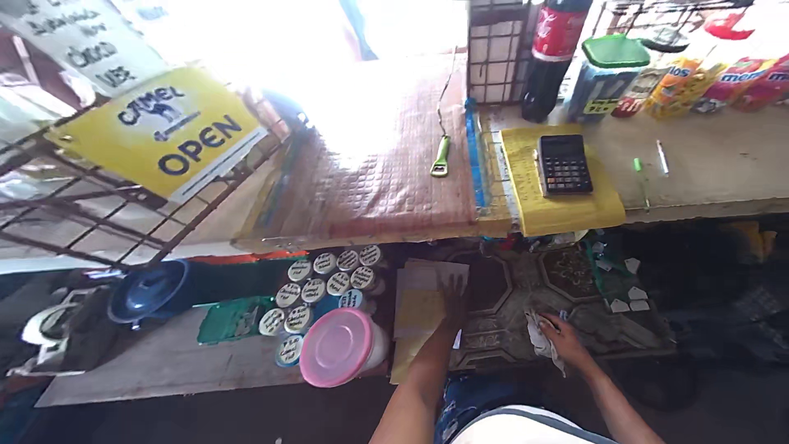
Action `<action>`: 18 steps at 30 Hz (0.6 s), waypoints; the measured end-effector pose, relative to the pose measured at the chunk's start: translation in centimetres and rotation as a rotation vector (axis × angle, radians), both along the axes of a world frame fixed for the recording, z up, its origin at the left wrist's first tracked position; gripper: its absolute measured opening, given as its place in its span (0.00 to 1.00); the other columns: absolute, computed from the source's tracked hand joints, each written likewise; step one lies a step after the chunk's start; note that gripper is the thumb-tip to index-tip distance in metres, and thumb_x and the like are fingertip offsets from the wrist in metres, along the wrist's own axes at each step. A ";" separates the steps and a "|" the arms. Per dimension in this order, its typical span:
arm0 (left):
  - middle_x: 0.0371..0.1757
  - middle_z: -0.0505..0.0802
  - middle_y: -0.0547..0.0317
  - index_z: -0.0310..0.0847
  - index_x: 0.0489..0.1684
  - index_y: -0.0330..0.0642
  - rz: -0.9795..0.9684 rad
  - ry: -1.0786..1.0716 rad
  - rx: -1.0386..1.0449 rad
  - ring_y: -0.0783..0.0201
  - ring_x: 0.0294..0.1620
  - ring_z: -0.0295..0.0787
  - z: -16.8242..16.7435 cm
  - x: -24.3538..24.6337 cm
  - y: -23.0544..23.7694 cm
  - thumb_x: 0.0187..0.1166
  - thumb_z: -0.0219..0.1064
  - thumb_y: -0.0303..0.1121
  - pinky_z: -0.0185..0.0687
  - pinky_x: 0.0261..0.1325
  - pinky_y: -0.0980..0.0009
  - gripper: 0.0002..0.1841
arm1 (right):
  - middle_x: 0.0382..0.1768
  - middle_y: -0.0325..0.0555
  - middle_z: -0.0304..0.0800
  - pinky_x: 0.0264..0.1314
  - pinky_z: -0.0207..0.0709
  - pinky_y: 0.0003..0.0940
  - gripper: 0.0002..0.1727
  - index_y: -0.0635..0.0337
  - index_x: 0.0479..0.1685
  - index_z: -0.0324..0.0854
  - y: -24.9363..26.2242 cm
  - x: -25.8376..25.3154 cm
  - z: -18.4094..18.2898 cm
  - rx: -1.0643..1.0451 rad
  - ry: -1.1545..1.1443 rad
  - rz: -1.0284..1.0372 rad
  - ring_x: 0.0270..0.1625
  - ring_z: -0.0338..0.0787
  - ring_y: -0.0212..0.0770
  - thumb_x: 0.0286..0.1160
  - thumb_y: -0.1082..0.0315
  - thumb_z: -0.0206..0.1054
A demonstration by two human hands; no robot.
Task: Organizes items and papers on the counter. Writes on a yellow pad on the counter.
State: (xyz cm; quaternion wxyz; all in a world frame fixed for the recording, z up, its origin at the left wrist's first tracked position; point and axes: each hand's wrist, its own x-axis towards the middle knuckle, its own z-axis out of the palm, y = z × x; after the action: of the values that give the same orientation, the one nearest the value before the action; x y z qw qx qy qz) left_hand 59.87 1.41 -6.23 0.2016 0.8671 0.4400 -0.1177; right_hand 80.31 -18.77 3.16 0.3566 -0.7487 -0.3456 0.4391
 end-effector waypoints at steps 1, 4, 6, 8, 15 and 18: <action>0.95 0.50 0.38 0.58 0.93 0.47 0.035 0.022 0.029 0.32 0.96 0.29 -0.3 0.2 0.4 0.77 0.64 0.26 0.19 0.88 0.28 0.38 | 0.70 0.68 0.83 0.79 0.73 0.46 0.22 0.72 0.76 0.75 -0.2 0.7 0.0 -0.012 0.016 0.002 0.72 0.84 0.53 0.89 0.69 0.56; 0.93 0.55 0.34 0.65 0.89 0.44 0.148 0.008 0.093 0.30 0.95 0.33 -0.6 1.0 1.1 0.83 0.59 0.28 0.22 0.90 0.30 0.30 | 0.71 0.67 0.82 0.81 0.72 0.44 0.22 0.72 0.75 0.75 -0.7 2.6 -0.4 0.022 0.038 0.018 0.74 0.83 0.52 0.88 0.70 0.57; 0.94 0.51 0.34 0.62 0.91 0.46 0.180 0.046 0.086 0.31 0.95 0.31 0.1 2.2 1.2 0.86 0.58 0.35 0.24 0.89 0.29 0.30 | 0.72 0.66 0.82 0.82 0.71 0.44 0.22 0.71 0.76 0.75 -0.3 3.4 -0.2 0.049 0.023 0.037 0.75 0.83 0.52 0.88 0.69 0.57; 0.94 0.55 0.35 0.67 0.88 0.47 0.223 -0.058 0.102 0.30 0.95 0.36 0.7 3.1 0.7 0.86 0.59 0.41 0.28 0.90 0.30 0.29 | 0.73 0.64 0.82 0.83 0.70 0.44 0.23 0.69 0.77 0.75 0.7 3.8 0.7 0.071 0.012 0.042 0.76 0.83 0.51 0.89 0.67 0.57; 0.83 0.72 0.25 0.77 0.74 0.27 0.463 -0.574 -0.038 0.31 0.87 0.63 2.8 3.3 -5.2 0.85 0.64 0.32 0.57 0.88 0.44 0.23 | 0.79 0.65 0.76 0.90 0.59 0.47 0.26 0.67 0.77 0.78 5.1 2.7 -2.2 0.268 -0.060 0.229 0.85 0.72 0.56 0.84 0.61 0.65; 0.84 0.71 0.27 0.78 0.74 0.29 0.554 -0.530 -0.045 0.33 0.87 0.64 2.3 0.5 -7.6 0.85 0.65 0.33 0.60 0.86 0.42 0.22 | 0.91 0.58 0.57 0.94 0.45 0.59 0.33 0.51 0.84 0.74 3.9 4.7 -3.8 -0.018 -0.268 0.427 0.93 0.54 0.60 0.83 0.46 0.64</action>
State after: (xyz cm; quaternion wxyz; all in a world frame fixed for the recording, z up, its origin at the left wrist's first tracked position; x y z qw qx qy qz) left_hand 60.39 -6.18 -3.90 0.3515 0.7112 0.5874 0.1601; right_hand 84.97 -14.90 -0.61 0.1999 -0.7134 -0.5361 0.4045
